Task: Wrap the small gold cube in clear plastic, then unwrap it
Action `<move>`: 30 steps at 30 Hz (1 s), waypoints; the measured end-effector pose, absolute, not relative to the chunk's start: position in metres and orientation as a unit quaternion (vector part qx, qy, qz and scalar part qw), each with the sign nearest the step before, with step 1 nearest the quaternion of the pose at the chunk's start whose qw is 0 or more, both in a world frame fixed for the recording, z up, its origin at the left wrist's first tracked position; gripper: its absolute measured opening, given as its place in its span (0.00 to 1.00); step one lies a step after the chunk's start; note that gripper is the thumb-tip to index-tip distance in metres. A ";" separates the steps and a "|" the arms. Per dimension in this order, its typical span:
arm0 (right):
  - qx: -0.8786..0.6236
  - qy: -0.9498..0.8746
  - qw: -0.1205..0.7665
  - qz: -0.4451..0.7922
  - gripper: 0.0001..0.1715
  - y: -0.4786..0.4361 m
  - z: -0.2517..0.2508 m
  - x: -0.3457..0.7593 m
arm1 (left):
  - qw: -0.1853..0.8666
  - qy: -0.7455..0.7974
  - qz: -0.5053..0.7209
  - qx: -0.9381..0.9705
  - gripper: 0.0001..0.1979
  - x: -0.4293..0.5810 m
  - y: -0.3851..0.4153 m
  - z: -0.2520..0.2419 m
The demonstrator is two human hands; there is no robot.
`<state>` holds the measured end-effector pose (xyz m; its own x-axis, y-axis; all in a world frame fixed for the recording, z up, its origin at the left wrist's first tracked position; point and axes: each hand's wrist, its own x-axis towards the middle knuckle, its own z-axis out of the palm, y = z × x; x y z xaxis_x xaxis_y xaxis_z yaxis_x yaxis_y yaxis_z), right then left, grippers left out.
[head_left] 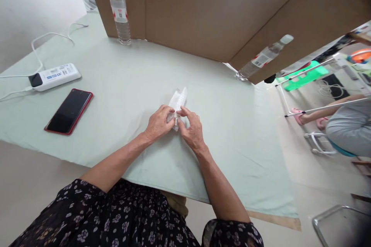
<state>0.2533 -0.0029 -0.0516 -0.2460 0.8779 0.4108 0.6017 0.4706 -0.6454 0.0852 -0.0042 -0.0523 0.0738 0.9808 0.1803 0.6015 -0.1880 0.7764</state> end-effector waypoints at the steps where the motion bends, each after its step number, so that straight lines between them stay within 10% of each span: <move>1: -0.499 -0.746 0.395 0.196 0.26 0.003 -0.051 0.256 | 0.268 0.581 0.353 0.683 0.14 0.085 -0.004 -0.051; 11: -0.621 -0.520 0.343 0.475 0.41 0.082 -0.048 0.263 | 0.279 0.574 0.333 0.694 0.17 0.085 -0.003 -0.048; 30: -0.611 -0.538 0.297 0.499 0.09 0.123 -0.040 0.245 | 0.221 0.567 0.255 0.751 0.29 0.083 -0.004 -0.046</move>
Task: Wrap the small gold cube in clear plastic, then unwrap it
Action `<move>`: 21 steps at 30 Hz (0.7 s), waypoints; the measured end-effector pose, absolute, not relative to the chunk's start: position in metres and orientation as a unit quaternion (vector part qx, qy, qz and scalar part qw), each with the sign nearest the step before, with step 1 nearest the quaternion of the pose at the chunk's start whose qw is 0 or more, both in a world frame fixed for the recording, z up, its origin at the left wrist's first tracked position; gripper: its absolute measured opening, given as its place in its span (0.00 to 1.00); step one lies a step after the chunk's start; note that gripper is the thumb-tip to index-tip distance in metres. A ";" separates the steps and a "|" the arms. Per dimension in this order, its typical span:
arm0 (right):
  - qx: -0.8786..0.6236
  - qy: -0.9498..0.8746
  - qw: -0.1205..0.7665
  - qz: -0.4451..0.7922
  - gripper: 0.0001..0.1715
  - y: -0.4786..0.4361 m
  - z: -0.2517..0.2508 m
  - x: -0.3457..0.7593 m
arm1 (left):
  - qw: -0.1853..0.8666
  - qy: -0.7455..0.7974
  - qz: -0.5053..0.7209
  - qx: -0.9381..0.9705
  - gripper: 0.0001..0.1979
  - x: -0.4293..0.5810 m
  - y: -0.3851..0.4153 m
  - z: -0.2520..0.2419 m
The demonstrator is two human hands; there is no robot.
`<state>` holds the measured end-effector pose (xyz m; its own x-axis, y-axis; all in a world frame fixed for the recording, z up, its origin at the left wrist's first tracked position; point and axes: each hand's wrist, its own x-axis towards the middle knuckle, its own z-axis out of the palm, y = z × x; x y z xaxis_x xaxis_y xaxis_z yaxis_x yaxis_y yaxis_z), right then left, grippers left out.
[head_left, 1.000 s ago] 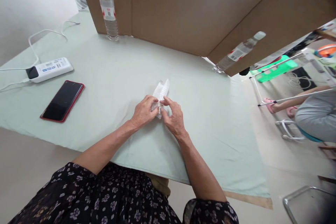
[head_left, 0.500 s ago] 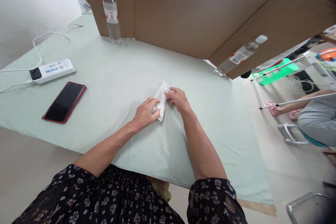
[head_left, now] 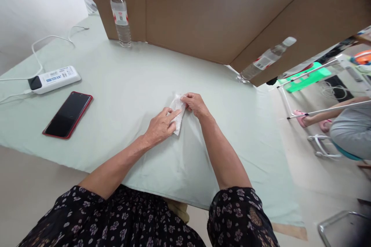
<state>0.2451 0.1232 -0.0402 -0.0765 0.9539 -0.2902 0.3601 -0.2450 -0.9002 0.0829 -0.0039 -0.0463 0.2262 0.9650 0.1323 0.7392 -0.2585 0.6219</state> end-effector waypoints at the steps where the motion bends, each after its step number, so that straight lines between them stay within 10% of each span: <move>1: -0.607 -0.540 0.309 0.495 0.09 0.123 -0.041 0.245 | 0.215 0.565 0.250 0.757 0.30 0.083 -0.004 -0.046; 21: -0.565 -0.521 0.360 0.529 0.14 0.122 -0.047 0.239 | 0.245 0.569 0.247 0.745 0.22 0.085 -0.002 -0.045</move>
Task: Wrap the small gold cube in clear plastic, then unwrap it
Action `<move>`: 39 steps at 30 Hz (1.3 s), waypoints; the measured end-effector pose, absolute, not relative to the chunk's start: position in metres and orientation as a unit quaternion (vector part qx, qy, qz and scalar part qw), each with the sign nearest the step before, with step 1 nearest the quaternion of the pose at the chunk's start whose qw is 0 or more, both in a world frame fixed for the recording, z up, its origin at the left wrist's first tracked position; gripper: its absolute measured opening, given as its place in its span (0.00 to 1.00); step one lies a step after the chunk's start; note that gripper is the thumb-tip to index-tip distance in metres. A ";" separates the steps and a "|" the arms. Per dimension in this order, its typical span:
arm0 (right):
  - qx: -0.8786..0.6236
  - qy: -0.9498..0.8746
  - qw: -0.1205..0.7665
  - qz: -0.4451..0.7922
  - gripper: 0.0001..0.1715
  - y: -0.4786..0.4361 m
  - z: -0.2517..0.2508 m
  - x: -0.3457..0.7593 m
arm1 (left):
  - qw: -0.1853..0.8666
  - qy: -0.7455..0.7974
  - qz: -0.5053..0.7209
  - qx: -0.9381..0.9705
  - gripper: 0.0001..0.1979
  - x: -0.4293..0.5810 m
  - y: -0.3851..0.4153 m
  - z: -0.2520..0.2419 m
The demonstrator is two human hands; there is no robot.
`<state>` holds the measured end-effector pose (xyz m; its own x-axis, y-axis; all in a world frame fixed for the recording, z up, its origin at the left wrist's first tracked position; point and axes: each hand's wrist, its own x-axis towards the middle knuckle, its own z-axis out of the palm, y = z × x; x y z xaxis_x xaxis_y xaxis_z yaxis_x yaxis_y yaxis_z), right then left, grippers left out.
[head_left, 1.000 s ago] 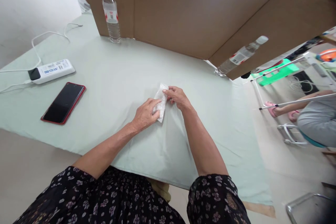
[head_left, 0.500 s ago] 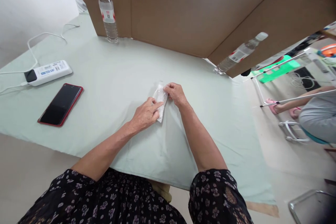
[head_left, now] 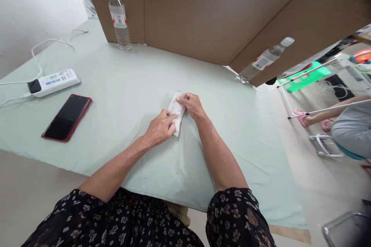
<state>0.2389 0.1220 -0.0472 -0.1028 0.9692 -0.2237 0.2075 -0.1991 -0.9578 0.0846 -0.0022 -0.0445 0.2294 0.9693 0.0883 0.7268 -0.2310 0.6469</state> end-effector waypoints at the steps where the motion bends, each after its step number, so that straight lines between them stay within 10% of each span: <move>1: -0.564 -0.518 0.368 0.528 0.14 0.121 -0.048 0.238 | 0.245 0.570 0.247 0.744 0.22 0.085 -0.002 -0.044; 13: -0.500 -0.450 0.389 0.630 0.34 0.112 -0.047 0.250 | 0.250 0.568 0.243 0.746 0.23 0.084 -0.002 -0.043; 39: -0.475 -0.478 0.362 0.644 0.25 0.113 -0.054 0.251 | 0.207 0.573 0.264 0.748 0.22 0.086 -0.005 -0.053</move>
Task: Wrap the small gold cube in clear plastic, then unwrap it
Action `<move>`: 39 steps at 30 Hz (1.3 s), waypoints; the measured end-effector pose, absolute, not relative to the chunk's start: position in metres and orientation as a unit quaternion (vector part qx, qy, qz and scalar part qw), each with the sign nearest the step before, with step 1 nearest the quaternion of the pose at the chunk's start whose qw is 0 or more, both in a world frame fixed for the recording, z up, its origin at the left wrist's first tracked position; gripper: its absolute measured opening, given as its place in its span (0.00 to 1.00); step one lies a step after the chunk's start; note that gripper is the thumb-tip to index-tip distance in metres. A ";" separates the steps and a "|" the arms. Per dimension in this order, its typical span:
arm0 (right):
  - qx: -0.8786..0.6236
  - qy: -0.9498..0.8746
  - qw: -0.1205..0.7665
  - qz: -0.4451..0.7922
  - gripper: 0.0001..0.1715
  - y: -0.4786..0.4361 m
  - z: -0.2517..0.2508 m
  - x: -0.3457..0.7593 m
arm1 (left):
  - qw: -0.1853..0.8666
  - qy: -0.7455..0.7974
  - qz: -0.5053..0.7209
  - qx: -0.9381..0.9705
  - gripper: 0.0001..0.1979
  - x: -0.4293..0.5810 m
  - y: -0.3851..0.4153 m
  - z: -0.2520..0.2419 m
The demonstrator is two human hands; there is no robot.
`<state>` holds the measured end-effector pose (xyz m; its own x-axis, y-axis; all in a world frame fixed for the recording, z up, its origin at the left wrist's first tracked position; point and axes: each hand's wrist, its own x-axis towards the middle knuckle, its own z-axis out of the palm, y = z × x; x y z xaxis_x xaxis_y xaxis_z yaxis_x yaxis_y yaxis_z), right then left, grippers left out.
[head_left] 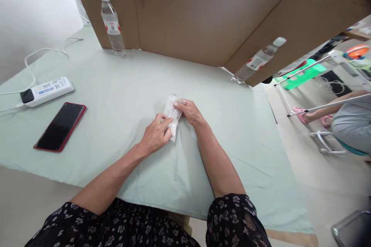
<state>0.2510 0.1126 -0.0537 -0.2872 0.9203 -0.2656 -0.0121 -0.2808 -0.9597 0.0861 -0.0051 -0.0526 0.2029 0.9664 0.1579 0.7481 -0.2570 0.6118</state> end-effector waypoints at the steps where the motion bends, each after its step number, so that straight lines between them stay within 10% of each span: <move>1: -0.480 -0.478 0.371 0.635 0.25 0.112 -0.055 0.249 | 0.205 0.574 0.264 0.747 0.22 0.086 -0.005 -0.053; 21: -0.464 -0.587 0.445 0.491 0.22 0.076 -0.036 0.236 | 0.251 0.625 0.301 0.675 0.20 0.088 -0.002 -0.051; 29: -0.467 -0.657 0.436 0.400 0.17 0.034 -0.028 0.232 | 0.311 0.619 0.375 0.616 0.34 0.083 0.003 -0.058; 39: -0.476 -0.635 0.515 0.325 0.06 -0.016 -0.073 0.219 | 0.325 0.524 0.345 0.708 0.15 0.072 0.012 -0.065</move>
<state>0.2191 -0.0158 -0.0726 -0.0167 0.9389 0.3439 0.2708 0.3353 -0.9023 0.0719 0.0121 -0.0646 0.2135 0.9658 0.1471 0.5178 -0.2395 0.8213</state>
